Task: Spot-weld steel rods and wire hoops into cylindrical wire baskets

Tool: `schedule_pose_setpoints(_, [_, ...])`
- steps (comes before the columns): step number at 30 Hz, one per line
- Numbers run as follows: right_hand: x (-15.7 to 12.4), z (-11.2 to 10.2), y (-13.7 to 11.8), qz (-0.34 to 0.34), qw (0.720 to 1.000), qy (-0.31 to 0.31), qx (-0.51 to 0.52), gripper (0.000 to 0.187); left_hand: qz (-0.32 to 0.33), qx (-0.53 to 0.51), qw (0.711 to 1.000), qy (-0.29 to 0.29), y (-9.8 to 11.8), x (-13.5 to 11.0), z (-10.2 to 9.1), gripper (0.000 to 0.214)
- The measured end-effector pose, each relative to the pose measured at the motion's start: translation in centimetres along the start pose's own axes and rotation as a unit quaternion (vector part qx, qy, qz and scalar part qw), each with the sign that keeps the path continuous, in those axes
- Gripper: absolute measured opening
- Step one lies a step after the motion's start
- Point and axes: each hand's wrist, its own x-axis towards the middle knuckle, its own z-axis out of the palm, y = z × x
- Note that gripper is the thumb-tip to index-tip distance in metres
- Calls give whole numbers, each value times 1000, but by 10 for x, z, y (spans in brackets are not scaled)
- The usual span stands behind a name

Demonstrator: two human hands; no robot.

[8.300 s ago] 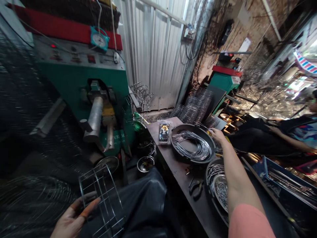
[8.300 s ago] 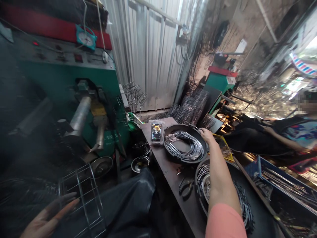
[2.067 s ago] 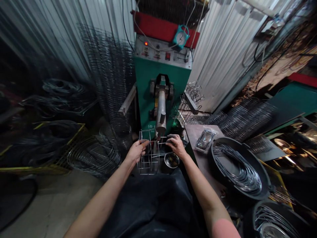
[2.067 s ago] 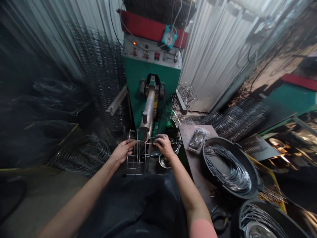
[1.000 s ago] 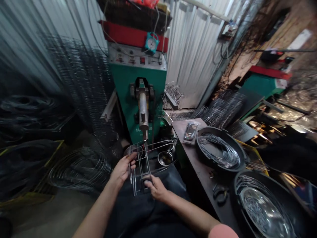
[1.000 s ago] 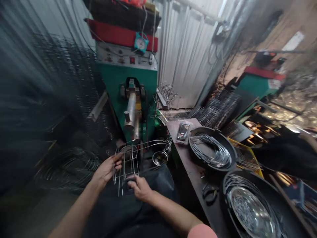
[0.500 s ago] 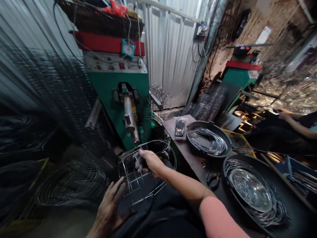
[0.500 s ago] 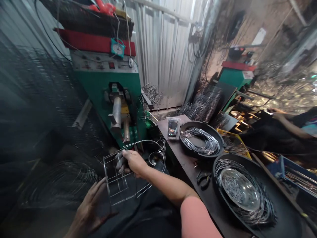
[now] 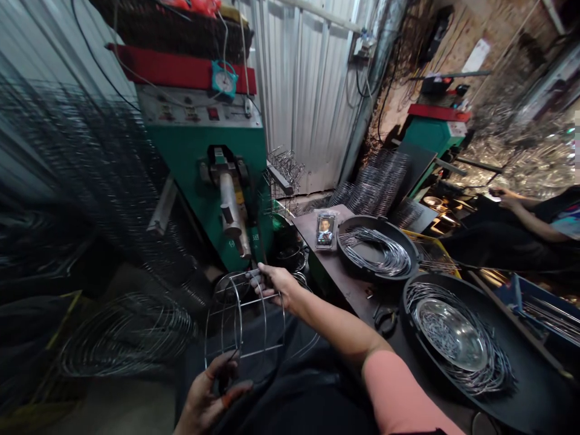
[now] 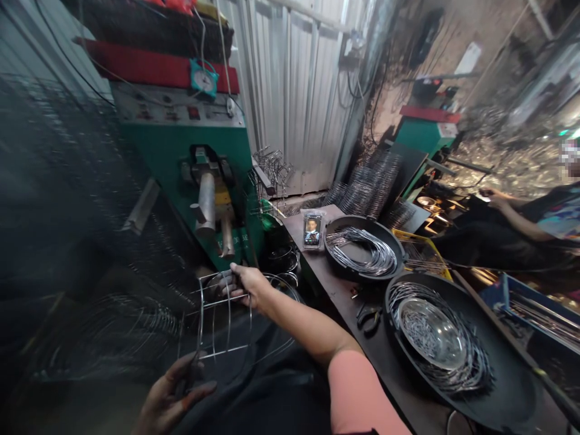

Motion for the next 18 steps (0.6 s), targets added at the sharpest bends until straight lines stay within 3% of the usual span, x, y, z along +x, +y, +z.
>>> schedule_pose_setpoints(4, [5,-18,-15,24,993,-35,-107,57,-53,-75,995,28,13,5,-3,47])
schedule_pose_setpoints(7, [-3,-54,-33,-69,978,-4,-198,41,-87,-151,981,85,21,14,-8,51])
schedule_pose_setpoints(10, [-20,-102,-51,-195,934,58,-293,27,-103,-251,954,126,28,25,-15,46])
schedule_pose_setpoints(13, [-35,-144,-59,-252,878,109,-393,28,-103,-314,933,142,33,33,-18,40])
schedule_pose_setpoints(18, [-38,-168,-49,-265,821,110,-493,27,-96,-336,928,132,37,41,-14,41])
